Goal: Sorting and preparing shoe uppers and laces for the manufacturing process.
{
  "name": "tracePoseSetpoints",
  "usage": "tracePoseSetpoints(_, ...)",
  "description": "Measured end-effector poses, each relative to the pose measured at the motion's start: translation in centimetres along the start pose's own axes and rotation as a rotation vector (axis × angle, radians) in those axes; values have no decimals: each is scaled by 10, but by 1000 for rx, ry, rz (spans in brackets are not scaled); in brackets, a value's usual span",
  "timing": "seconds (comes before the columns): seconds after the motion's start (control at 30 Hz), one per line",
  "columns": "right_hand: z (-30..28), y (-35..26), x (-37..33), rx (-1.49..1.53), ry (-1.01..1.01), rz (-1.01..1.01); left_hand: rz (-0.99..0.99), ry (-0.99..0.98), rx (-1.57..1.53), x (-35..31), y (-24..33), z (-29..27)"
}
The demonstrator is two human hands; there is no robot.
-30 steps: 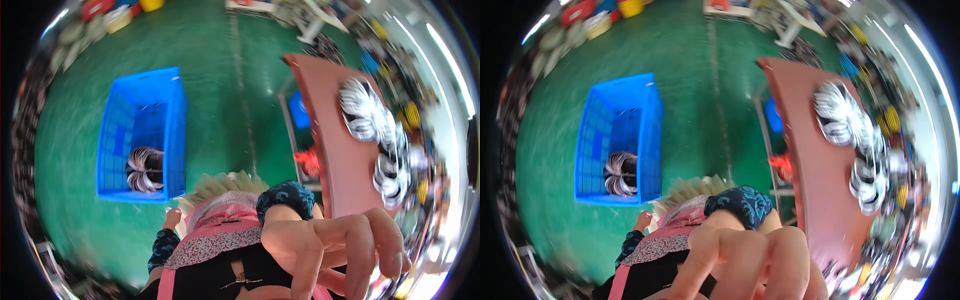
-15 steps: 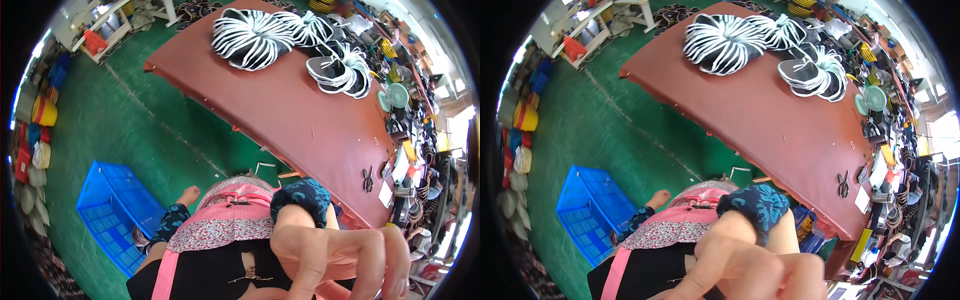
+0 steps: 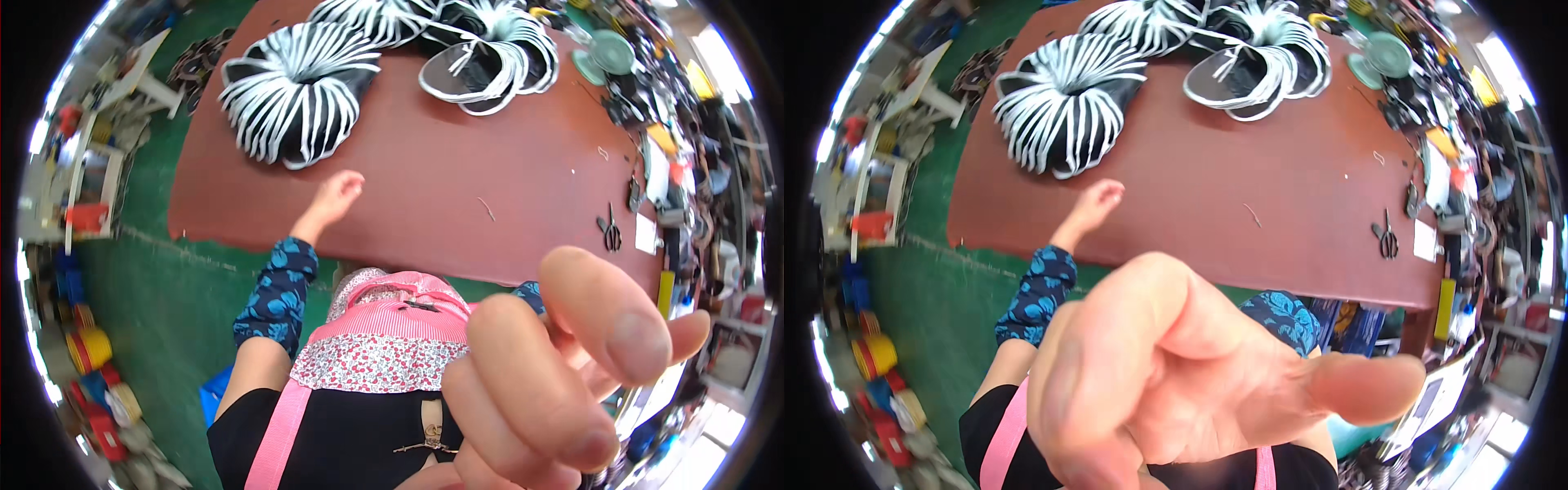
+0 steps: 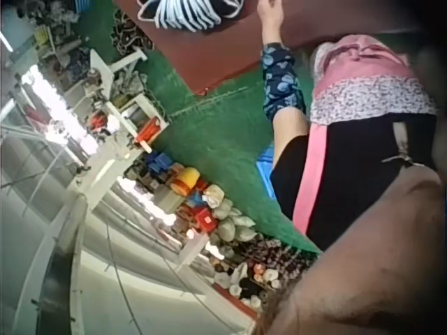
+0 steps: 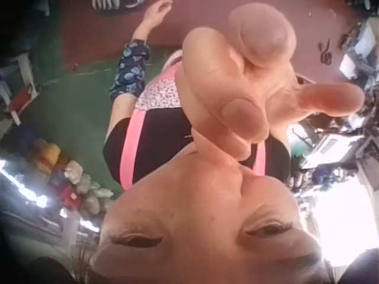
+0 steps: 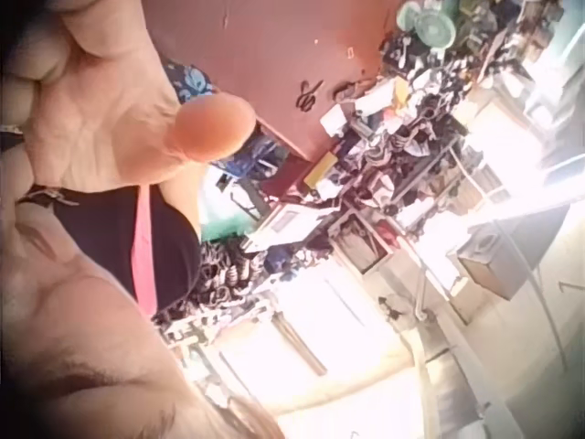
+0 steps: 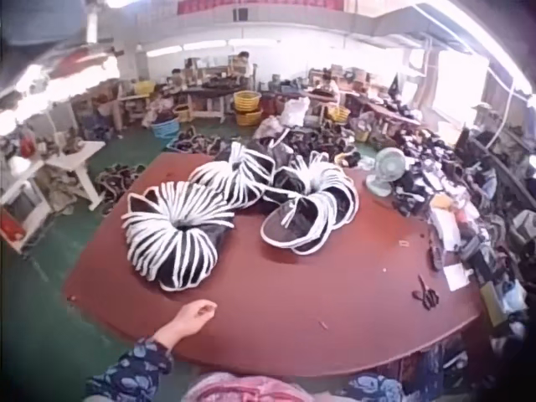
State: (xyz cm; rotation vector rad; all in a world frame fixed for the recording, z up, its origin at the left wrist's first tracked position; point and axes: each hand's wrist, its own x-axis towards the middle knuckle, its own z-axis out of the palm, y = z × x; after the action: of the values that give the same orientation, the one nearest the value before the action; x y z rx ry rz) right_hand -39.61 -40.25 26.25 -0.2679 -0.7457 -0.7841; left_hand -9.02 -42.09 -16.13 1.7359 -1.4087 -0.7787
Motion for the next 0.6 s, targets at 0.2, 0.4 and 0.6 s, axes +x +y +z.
tracePoseSetpoints(0.2,-101,-8,104,158,15,57,240,275,282,274,-34,-88)
tracePoseSetpoints(0.4,-167,-54,145,-154,133,-51,-327,142,912,369,-37,-71)
tracePoseSetpoints(0.6,-206,-74,165,-407,164,36,-134,0,892,346,-46,-104)
